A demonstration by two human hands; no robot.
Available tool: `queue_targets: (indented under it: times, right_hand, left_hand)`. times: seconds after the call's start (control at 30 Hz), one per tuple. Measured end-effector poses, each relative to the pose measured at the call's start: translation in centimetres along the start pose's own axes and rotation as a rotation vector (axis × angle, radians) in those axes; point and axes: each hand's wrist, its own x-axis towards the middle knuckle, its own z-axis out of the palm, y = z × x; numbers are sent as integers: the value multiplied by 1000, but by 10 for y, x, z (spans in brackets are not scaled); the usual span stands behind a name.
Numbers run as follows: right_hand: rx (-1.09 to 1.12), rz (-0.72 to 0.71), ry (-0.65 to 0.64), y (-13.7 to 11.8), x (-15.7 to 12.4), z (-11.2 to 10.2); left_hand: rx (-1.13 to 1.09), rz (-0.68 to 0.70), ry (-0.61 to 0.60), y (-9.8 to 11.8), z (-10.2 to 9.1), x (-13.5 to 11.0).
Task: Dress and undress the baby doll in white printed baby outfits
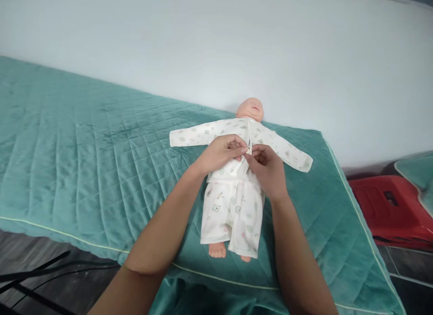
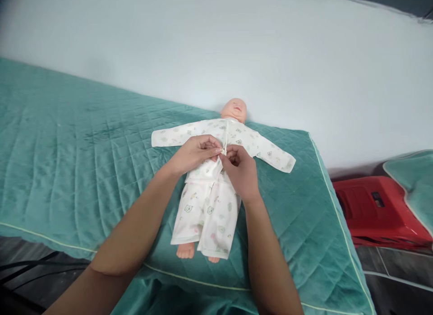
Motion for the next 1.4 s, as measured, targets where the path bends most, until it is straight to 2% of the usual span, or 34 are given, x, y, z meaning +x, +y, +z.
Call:
queue_targets:
  times: [0.17, 0.43, 0.63, 0.77, 1.23, 1.4]
  right_hand:
    - [-77, -5, -8, -1, -1, 2]
    - [-224, -20, -16, -8, -5, 6]
    - [-414, -119, -34, -11, -10, 11]
    - [-406, -103, -33, -10, -10, 11]
    - [-267, -39, -41, -8, -8, 7]
    - [-145, -23, 44, -6, -9, 10]
  left_hand:
    - [-34, -23, 40, -2, 4, 1]
    - [-30, 0, 7, -9, 3, 3]
    - [87, 0, 32, -5, 5, 1]
    - [0, -30, -6, -5, 1, 1]
    - [126, -79, 16, -3, -2, -1]
    - [129, -84, 32, -1, -1, -1]
